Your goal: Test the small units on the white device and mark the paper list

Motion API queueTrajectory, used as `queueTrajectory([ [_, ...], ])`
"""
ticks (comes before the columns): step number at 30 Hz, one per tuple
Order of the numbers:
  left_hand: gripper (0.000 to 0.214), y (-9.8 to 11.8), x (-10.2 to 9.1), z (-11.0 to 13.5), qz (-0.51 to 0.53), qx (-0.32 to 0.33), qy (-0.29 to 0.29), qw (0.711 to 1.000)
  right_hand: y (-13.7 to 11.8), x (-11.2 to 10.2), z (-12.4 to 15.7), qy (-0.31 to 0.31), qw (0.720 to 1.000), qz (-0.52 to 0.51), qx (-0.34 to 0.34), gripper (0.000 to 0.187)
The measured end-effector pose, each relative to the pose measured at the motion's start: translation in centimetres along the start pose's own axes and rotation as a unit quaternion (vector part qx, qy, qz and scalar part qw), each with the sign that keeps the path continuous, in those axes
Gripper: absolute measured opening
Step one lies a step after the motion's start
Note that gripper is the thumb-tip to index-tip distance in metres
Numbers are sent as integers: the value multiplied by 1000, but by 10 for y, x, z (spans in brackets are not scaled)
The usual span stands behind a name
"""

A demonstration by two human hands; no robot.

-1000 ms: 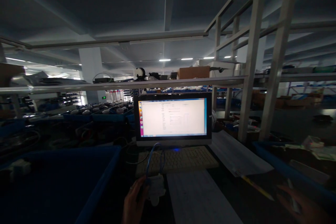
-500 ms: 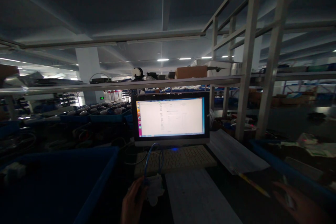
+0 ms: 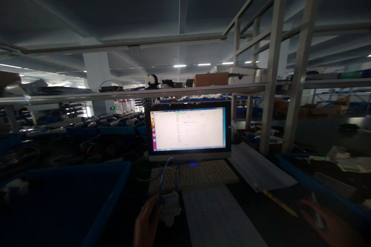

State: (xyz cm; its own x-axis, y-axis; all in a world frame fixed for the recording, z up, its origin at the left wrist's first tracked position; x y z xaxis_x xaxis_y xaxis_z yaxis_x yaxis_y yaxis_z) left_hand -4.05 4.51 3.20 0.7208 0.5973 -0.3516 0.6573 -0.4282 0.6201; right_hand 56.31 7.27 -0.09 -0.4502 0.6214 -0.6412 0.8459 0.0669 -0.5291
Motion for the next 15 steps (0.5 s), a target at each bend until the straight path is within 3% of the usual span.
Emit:
queueTrajectory([
  [3, 45, 0, 0, 1, -9, 10, 11, 1000, 1, 1, 0, -23, 999, -39, 30, 31],
  [15, 48, 1, 1, 0, -31, -4, 12, 999, -2, 1, 1, -44, 998, -30, 31, 39],
])
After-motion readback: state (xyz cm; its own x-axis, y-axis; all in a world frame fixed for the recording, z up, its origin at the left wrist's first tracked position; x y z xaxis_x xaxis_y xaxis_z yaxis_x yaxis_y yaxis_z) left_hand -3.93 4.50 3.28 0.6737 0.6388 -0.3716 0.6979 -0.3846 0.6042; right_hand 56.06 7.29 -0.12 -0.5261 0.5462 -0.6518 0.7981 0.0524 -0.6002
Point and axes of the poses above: each hand's wrist, its own z-axis away from the middle knuckle, its own x-axis out of the palm, y = z × x, the point moved 7 cm from there along -z, towards the middle knuckle, and after that the axes turned 4 degrees about -z, right-handed, at the moved point
